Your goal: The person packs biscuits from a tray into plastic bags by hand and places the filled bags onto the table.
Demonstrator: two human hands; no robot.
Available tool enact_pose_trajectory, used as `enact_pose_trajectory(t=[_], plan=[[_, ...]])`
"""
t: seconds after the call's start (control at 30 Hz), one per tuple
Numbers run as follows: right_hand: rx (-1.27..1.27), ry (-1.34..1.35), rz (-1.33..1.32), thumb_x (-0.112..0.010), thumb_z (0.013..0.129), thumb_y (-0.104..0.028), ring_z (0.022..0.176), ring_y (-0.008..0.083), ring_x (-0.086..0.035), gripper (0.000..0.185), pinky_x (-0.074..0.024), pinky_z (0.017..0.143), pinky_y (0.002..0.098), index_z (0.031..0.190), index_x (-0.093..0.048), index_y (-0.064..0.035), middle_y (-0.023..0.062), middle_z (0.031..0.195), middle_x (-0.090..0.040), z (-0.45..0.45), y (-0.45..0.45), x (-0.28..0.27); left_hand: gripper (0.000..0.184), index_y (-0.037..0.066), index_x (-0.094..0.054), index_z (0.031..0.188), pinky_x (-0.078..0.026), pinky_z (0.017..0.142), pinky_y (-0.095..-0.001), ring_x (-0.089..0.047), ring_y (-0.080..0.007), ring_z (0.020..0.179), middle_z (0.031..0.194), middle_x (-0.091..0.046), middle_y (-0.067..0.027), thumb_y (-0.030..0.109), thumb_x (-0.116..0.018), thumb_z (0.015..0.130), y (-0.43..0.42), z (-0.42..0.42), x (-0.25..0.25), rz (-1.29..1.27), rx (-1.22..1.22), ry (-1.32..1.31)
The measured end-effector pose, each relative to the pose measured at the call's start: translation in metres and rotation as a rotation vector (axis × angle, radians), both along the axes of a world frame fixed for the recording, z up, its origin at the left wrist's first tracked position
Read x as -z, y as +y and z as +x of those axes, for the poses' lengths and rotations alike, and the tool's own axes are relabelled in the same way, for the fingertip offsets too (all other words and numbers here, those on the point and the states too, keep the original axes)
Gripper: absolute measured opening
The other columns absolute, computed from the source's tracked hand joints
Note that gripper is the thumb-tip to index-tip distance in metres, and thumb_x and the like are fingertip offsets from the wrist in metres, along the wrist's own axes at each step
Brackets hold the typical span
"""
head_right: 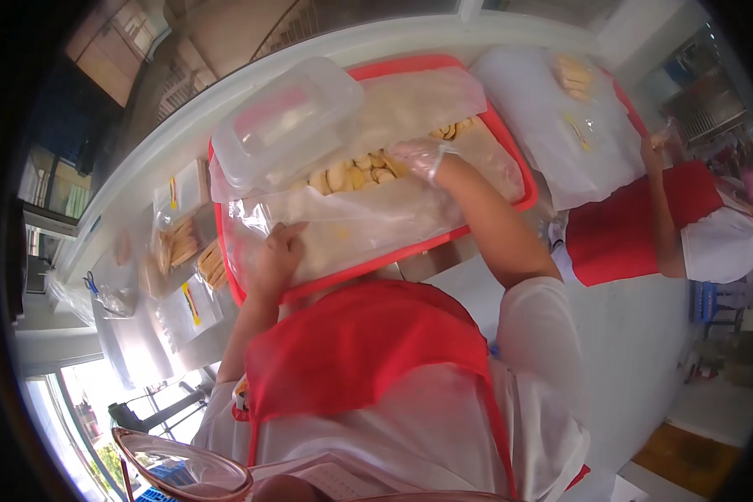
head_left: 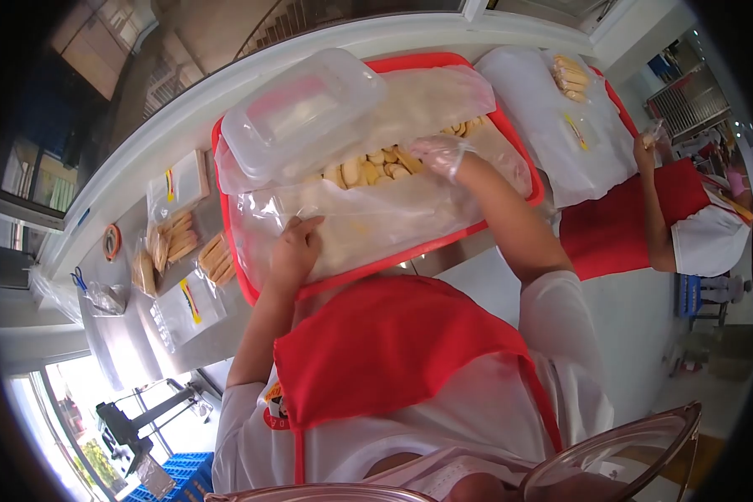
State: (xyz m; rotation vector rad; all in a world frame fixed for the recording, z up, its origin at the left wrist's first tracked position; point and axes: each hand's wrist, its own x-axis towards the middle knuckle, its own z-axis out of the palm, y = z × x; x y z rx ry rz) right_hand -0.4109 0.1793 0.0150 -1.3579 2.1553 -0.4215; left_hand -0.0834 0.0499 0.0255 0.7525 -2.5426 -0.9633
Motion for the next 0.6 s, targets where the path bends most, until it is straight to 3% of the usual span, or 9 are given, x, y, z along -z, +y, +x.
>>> enact_pose_trajectory(t=[0.1, 0.2, 0.3, 0.4, 0.5, 0.6], plan=[[-0.023, 0.257, 0.419, -0.058, 0.072, -0.028, 0.105, 0.0286, -0.048, 0.061, -0.0382, 0.088, 0.0329, 0.126, -0.035, -0.0111, 0.0129, 0.119, -0.048, 0.046, -0.025, -0.05, 0.026, 0.007, -0.061, 0.096, -0.045, 0.065, -0.0365, -0.055, -0.0305, 0.071, 0.081, -0.053, -0.0138, 0.006, -0.048, 0.073, 0.001, 0.0, -0.004, -0.003, -0.007, 0.007], [-0.073, 0.395, 0.486, -0.062, 0.068, -0.032, 0.108, 0.0284, -0.047, 0.077, -0.0377, 0.089, 0.0333, 0.132, -0.024, -0.0151, 0.016, 0.119, -0.047, 0.058, -0.031, -0.042, 0.026, 0.007, -0.061, 0.097, -0.044, 0.064, -0.036, -0.054, -0.0302, 0.071, 0.082, -0.052, -0.0134, 0.008, -0.047, 0.074, 0.001, 0.003, -0.008, 0.005, -0.001, 0.023], [-0.051, 0.262, 0.517, -0.066, 0.063, -0.031, 0.109, 0.029, -0.046, 0.09, -0.036, 0.091, 0.0332, 0.135, -0.015, -0.0178, 0.0174, 0.121, -0.045, 0.069, -0.032, -0.062, 0.026, 0.007, -0.06, 0.097, -0.043, 0.064, -0.0358, -0.053, -0.03, 0.071, 0.082, -0.052, -0.0134, 0.009, -0.047, 0.075, 0.0, 0.004, -0.008, 0.024, 0.001, 0.037], [-0.083, 0.184, 0.315, -0.068, 0.061, -0.027, 0.11, 0.0294, -0.045, 0.091, -0.0357, 0.091, 0.0334, 0.135, -0.015, -0.0171, 0.0164, 0.122, -0.044, 0.062, -0.027, -0.046, 0.026, 0.006, -0.06, 0.096, -0.043, 0.063, -0.0355, -0.054, -0.0294, 0.07, 0.081, -0.052, -0.0138, 0.009, -0.047, 0.075, -0.003, 0.003, -0.004, 0.052, 0.007, 0.051], [0.083, -0.053, 0.313, -0.069, 0.059, -0.023, 0.11, 0.0291, -0.044, 0.092, -0.0362, 0.089, 0.0334, 0.134, -0.017, -0.0165, 0.0163, 0.122, -0.043, 0.062, -0.019, -0.055, 0.025, 0.005, -0.06, 0.096, -0.043, 0.063, -0.0348, -0.054, -0.0284, 0.069, 0.08, -0.052, -0.0137, 0.008, -0.047, 0.075, -0.004, 0.003, 0.0, 0.084, 0.013, 0.079], [0.017, -0.064, 0.237, -0.069, 0.058, -0.022, 0.107, 0.0283, -0.046, 0.081, -0.0368, 0.088, 0.0328, 0.129, -0.029, -0.014, 0.0163, 0.119, -0.046, 0.057, -0.022, -0.035, 0.026, 0.006, -0.061, 0.095, -0.044, 0.064, -0.0354, -0.054, -0.0299, 0.07, 0.081, -0.053, -0.0144, 0.006, -0.047, 0.073, -0.004, 0.001, -0.001, 0.103, 0.017, 0.075]])
